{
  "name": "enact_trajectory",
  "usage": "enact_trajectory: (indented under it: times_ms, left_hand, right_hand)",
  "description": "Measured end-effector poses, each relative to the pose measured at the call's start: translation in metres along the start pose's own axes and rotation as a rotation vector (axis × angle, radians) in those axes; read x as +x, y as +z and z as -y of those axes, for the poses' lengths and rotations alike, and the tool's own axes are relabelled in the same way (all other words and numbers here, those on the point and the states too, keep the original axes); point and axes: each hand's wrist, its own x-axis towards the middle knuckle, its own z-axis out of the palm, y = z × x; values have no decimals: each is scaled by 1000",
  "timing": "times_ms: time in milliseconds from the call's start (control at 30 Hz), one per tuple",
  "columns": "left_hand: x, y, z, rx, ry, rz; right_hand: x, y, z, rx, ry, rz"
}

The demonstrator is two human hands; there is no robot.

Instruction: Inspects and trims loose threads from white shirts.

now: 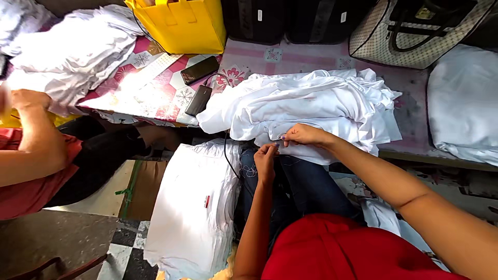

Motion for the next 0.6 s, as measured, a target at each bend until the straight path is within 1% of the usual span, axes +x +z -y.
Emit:
enact_trajectory:
  times_ms: [67,133,200,233,267,333,400,467,533,600]
  left_hand:
    - [-3,-4,-1,121,-54,45]
    - [-6,-10,-6,306,-119,124]
    - [-8,-8,-7,327,-85,87]
    - [-8,-5,-6,281,-37,48]
    - [-7,0,-3,233,23,5]
    - [-2,12,7,222,162,-90]
    - [2,21,16,271,298,-158]
    - [6,25,22,305,439,-198]
    - [8,27,26,310,579,-242]
    - [9,29,26,291,686,-250]
  right_hand:
    - [-3,-3,-1,-7,-23,8]
    - [-10,-8,-3,-11,-143,2]
    - [-12,-10,-5,-95,-349,-119]
    - [-8,-9,-7,-182,-427,-205]
    - [-3,-6,-8,-279,-456,-271]
    - [10,3,-12,-437,-434,-360]
    - [20,10,-17,-438,-399,-384]
    - [23,11,-17,-327,-370,-370]
    - [18,13,-15,-140,-319,-374]
    - [12,18,-13,61,-250,-394]
